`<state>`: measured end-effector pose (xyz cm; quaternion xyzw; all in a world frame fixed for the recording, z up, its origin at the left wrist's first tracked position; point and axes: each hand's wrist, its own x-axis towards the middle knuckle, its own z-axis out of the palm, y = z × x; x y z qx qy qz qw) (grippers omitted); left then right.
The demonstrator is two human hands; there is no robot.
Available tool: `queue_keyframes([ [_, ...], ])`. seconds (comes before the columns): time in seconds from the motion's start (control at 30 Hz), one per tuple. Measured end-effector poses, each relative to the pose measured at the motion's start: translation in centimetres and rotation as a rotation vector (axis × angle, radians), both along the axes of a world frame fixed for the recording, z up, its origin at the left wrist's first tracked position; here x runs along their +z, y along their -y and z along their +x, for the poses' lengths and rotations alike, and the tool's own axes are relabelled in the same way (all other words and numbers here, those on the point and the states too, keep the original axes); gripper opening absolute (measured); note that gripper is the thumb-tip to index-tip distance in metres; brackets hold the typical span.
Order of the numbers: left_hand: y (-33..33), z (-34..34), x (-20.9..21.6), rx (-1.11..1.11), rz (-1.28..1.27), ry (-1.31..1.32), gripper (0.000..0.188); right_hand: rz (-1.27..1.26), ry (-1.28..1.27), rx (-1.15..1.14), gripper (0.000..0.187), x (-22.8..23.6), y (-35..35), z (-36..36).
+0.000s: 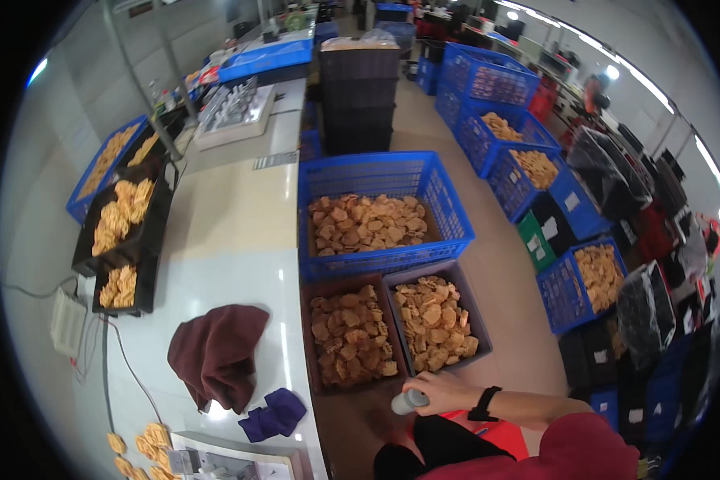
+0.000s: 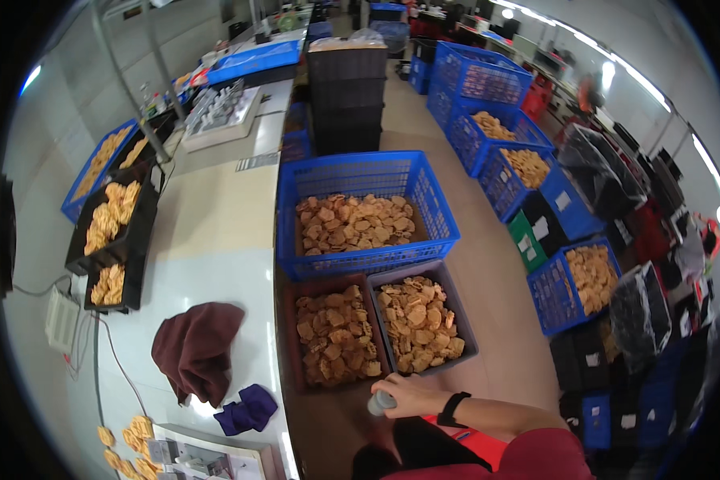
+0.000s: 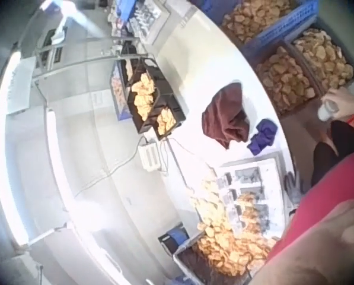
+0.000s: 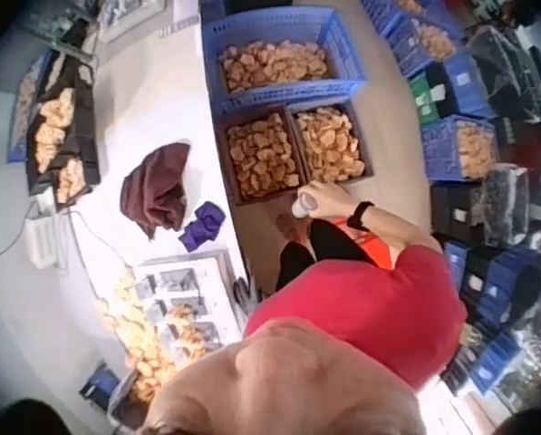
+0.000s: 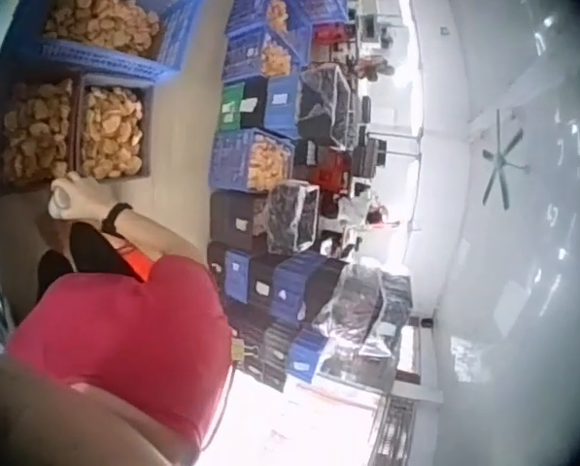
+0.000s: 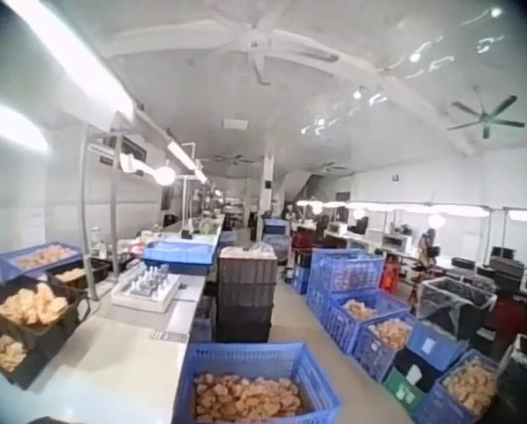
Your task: Assembling plastic toy parts and testing them using a specialized fixture on a factory workbench.
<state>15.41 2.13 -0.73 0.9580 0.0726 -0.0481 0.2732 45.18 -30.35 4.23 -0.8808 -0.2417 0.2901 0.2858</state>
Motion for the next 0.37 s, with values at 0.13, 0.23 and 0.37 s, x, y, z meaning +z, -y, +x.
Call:
queue_keyframes([
  [0.13, 0.8, 4.4, 1.7, 0.088, -0.267, -0.065, 0.056, 0.081, -0.005, -0.019, 0.051, 7.3, 3.3, -2.1],
  [0.23, 4.6, 14.4, 5.0, 0.010, -0.376, 0.171, 0.063, 0.098, 0.171, 0.084, 0.051, 12.8, 4.9, -3.4],
  [0.37, 12.6, 24.9, 7.2, -0.211, -0.403, 0.313, 0.055, 0.232, 0.192, 0.098, 0.054, 20.1, 8.4, -4.1],
])
